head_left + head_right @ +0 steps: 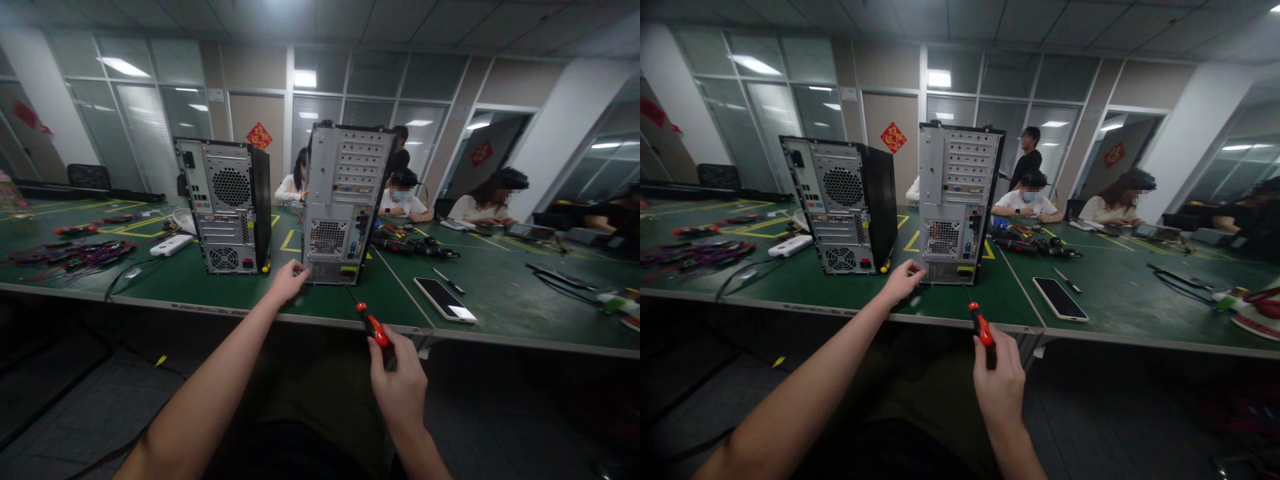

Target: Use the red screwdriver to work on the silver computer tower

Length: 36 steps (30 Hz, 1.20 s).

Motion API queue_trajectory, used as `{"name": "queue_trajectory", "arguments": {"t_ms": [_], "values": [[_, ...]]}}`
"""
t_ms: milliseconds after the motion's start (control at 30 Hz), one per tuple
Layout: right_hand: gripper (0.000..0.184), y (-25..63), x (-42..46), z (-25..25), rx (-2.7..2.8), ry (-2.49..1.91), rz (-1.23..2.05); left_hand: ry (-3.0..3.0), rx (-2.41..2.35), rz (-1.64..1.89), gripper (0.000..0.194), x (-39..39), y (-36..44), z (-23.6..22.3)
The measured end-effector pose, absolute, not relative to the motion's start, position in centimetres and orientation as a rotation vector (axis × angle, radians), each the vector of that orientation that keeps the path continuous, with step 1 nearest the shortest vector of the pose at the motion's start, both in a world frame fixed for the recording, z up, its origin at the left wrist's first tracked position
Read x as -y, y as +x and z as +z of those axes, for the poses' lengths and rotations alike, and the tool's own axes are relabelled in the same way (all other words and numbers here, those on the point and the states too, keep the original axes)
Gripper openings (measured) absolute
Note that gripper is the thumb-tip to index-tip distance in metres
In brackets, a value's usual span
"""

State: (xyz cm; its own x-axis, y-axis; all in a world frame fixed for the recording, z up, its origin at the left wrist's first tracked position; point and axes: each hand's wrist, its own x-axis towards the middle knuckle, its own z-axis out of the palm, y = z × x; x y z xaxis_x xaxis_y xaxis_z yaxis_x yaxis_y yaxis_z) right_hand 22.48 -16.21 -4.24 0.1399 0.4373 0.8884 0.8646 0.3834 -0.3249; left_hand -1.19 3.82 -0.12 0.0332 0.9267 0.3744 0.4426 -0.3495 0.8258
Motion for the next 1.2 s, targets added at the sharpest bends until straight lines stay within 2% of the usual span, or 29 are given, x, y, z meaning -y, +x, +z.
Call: {"name": "queue_trajectory", "arguments": {"t_ms": [433,767,1033,1200], "values": [[0.032,22.28,16.19,-4.31,1.516,-1.208,-0.513,1.825,-1.371,1.304,0.015,-3.86,-1.16,-0.18],[0.024,22.77,16.24,-4.07,1.463,-1.196,-0.450,1.818,-1.394,1.286,0.015,-3.59,-1.08,0.15],[0.033,22.63,16.12,-4.48,1.512,-1.197,-0.551,1.821,-1.386,1.282,0.016,-3.63,-1.16,0.10],[0.026,22.56,16.30,-4.15,1.476,-1.206,-0.464,1.823,-1.380,1.288,0.016,-3.78,-1.21,-0.09]]}}
